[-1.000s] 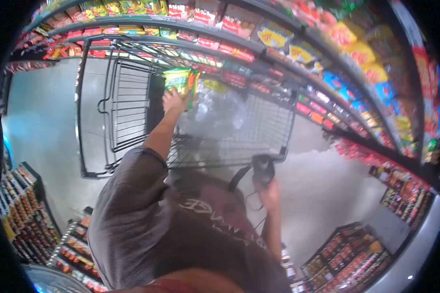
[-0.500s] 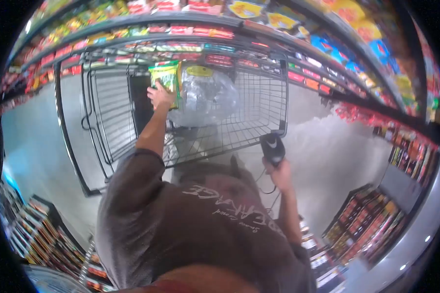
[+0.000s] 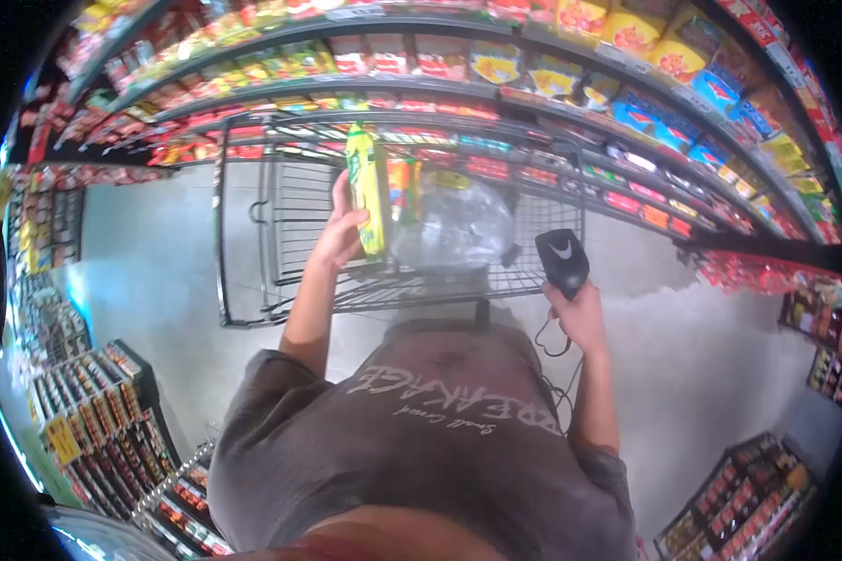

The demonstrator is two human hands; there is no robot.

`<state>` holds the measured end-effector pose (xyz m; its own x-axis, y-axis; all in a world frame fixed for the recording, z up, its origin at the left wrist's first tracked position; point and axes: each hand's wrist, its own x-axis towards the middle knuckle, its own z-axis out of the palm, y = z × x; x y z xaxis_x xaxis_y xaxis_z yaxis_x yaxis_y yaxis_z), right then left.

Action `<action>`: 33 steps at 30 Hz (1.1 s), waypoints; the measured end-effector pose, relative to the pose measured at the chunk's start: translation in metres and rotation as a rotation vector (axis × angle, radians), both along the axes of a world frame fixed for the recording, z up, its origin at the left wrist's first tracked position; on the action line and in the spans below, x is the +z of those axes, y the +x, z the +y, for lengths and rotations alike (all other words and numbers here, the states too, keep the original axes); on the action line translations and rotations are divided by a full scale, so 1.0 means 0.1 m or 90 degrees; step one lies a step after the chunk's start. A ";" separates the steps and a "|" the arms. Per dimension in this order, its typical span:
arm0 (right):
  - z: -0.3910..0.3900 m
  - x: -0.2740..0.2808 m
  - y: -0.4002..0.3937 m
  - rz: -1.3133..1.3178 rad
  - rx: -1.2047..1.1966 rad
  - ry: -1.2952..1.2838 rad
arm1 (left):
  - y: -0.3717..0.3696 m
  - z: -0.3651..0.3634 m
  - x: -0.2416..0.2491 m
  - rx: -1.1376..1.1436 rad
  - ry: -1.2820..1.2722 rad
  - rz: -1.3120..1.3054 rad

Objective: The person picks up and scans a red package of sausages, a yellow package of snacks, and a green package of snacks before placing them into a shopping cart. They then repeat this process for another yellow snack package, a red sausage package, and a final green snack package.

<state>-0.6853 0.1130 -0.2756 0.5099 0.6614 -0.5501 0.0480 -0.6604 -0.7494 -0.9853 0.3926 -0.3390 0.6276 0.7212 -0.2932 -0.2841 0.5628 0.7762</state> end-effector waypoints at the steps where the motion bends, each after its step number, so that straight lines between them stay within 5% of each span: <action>1: 0.04 0.07 -0.03 0.044 -0.002 0.045 | -0.03 -0.14 0.33 -0.012 -0.026 -0.122; 3: 0.09 0.27 -0.10 0.126 0.046 0.102 | -0.07 -0.40 0.74 -0.057 0.007 -0.164; 5: 0.13 0.54 -0.22 0.333 0.090 0.225 | 0.07 -0.68 1.14 -0.070 -0.124 -0.506; 9: 0.10 1.03 -0.44 0.649 0.184 0.308 | 0.09 -1.06 1.37 -0.015 -0.144 -0.583; 17: -0.32 1.61 -0.83 0.685 0.371 0.229 | -0.04 -1.59 1.53 0.058 -0.073 -0.476; 23: -0.63 1.69 -0.79 0.614 0.362 0.120 | -0.05 -2.05 1.79 0.082 0.023 -0.387; 28: -0.77 1.79 -0.53 0.638 0.429 0.246 | 0.32 -2.09 1.84 0.006 0.063 -0.457; 33: -0.88 1.48 0.30 0.626 0.233 0.377 | 0.99 -1.87 2.09 0.047 0.134 -0.302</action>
<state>-0.6548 0.0250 -0.1277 -0.2271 0.9606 -0.1603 -0.6013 -0.2677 -0.7528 -0.8866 0.2059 -0.1296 0.6018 0.7810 0.1670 -0.6650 0.3743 0.6462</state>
